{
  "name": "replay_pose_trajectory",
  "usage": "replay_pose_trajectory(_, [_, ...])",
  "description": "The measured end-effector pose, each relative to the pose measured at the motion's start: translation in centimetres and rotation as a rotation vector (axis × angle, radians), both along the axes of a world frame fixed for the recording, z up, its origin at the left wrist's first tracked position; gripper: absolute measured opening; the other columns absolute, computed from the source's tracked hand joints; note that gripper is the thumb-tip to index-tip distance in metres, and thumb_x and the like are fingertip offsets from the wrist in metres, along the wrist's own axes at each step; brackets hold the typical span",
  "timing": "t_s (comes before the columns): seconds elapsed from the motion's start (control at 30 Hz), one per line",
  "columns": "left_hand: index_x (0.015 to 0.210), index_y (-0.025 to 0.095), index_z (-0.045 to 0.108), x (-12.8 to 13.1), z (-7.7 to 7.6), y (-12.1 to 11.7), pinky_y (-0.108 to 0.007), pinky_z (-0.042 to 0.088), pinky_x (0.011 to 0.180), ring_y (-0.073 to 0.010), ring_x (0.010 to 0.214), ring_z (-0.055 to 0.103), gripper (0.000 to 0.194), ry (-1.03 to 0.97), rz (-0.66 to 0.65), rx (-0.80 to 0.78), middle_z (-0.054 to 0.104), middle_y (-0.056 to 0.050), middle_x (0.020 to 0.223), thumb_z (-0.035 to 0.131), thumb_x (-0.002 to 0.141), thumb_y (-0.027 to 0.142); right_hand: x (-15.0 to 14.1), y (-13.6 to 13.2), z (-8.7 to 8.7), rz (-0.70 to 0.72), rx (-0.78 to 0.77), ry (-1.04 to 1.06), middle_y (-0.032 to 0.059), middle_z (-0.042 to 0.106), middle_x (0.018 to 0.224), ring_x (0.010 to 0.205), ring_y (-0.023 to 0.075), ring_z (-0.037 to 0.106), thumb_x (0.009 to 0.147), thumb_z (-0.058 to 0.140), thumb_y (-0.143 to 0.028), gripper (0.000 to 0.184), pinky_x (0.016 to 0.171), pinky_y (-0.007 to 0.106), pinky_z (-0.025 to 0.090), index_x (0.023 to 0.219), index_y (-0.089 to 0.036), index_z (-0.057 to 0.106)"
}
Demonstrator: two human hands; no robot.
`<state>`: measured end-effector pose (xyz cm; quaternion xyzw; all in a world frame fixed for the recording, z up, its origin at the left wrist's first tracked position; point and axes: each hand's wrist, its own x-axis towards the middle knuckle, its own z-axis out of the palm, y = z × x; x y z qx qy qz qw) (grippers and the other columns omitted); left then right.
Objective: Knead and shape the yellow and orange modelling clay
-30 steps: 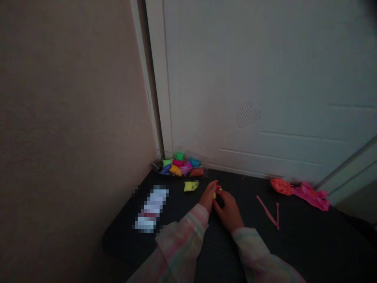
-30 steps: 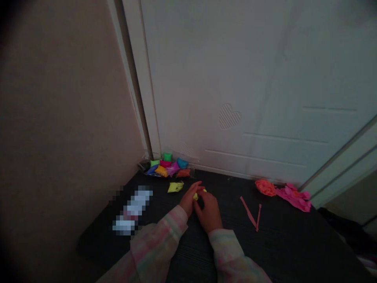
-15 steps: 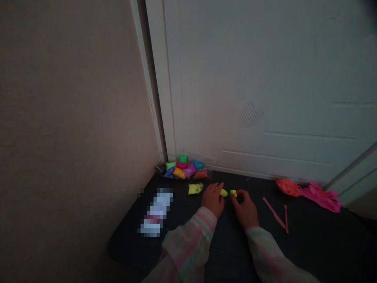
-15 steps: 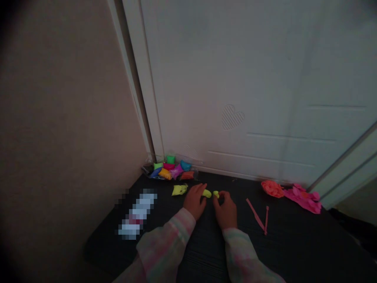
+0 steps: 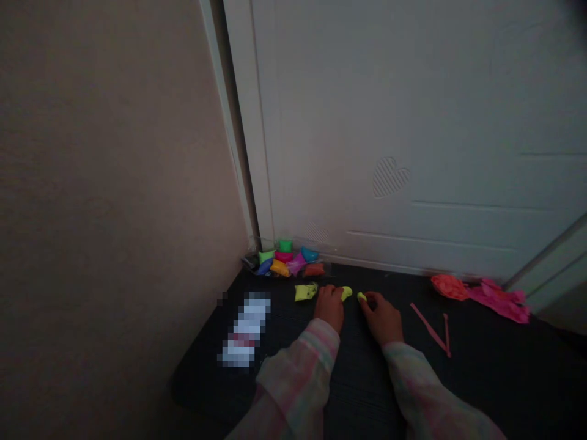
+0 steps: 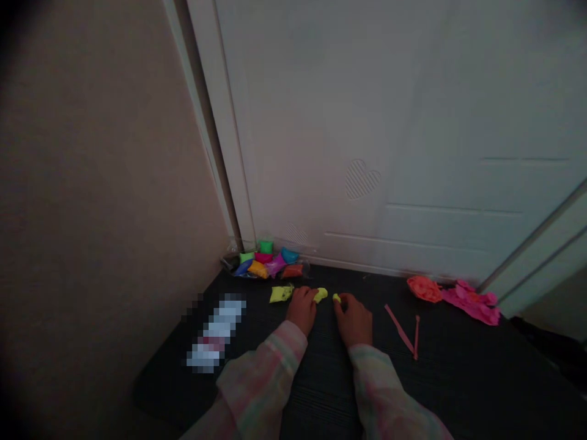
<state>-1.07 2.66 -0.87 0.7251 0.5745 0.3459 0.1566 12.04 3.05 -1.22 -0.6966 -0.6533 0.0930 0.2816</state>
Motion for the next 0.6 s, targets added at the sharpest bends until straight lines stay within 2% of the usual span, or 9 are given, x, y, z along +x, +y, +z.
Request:
replay_pose_trajectory(0.17, [0.098,0.017,0.049,0.0,0.1,-0.3,-0.032,0.029,0.082,-0.0196,0.089,0.038,0.034,0.015,0.033,0.12,0.047,-0.008,0.093,0.036,0.067,0.012,0.1,0.2,-0.1,0.0,0.013,0.006,0.0044,0.058,0.076,0.073,0.0176,0.053,0.069,0.037,-0.038,0.028,0.063,0.029,0.037,0.079,-0.018,0.054])
replay_pose_trajectory(0.33, [0.107,0.016,0.043,-1.4,1.2,-0.3,-0.035,0.024,0.087,-0.0221,0.1,0.034,0.04,0.088,0.102,0.229,0.045,-0.01,0.105,0.038,0.068,0.017,0.3,0.2,-0.3,0.005,0.043,0.045,0.0055,0.058,0.078,0.075,0.0184,0.053,0.068,0.038,-0.038,0.03,0.066,0.03,0.038,0.083,-0.017,0.053])
replay_pose_trajectory(0.5, [0.116,0.016,0.031,-4.8,1.9,0.7,-0.043,0.005,0.093,-0.0246,0.113,0.021,0.048,0.202,0.352,0.257,0.035,-0.012,0.119,0.038,0.069,0.025,0.4,0.0,-0.2,0.009,0.047,0.053,0.0066,0.058,0.081,0.077,0.0192,0.052,0.069,0.037,-0.036,0.029,0.066,0.031,0.038,0.083,-0.016,0.053])
replay_pose_trajectory(0.6, [0.116,0.015,0.031,-6.1,1.6,1.1,-0.044,0.003,0.092,-0.0246,0.112,0.024,0.049,0.227,0.5,0.236,0.037,-0.013,0.118,0.036,0.07,0.031,0.3,0.0,-0.1,0.011,0.038,0.058,0.0063,0.057,0.083,0.078,0.0193,0.052,0.069,0.037,-0.035,0.028,0.066,0.031,0.038,0.083,-0.017,0.053])
